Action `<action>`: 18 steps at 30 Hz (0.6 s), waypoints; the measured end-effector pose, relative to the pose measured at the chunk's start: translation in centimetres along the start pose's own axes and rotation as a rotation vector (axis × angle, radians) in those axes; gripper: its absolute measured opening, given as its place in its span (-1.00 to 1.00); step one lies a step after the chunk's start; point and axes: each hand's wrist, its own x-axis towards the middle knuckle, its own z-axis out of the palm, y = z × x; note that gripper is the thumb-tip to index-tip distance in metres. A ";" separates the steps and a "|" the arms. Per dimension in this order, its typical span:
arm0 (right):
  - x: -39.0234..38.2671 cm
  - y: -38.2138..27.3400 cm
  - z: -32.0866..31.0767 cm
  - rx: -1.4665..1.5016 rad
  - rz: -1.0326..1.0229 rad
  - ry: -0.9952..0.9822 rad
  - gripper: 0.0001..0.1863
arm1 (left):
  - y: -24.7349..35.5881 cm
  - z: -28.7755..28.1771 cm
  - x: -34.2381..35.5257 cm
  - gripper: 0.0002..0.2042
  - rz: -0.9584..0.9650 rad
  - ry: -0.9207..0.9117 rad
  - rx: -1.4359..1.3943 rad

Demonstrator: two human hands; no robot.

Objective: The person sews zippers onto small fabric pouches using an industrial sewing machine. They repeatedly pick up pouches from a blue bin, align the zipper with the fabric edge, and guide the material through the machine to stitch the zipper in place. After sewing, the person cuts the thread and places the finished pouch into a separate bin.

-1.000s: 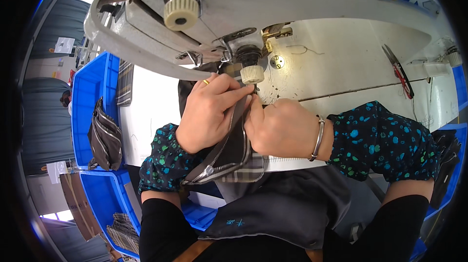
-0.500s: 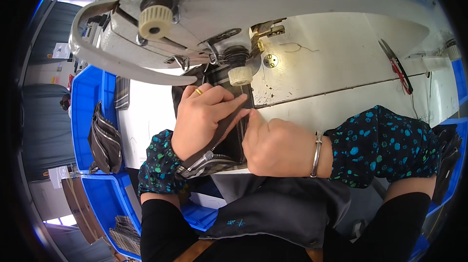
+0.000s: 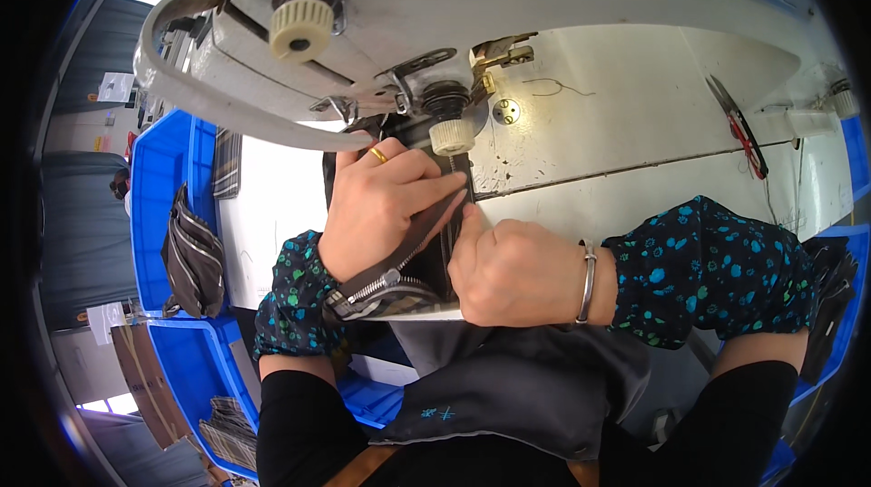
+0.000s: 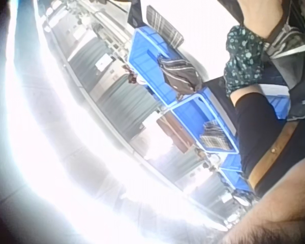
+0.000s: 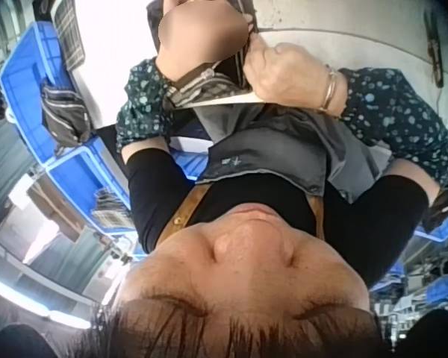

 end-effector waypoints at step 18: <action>0.8 4.2 1.3 0.283 0.346 -0.015 -0.65 | -4.7 -1.6 0.2 -0.64 -0.129 -0.176 -0.183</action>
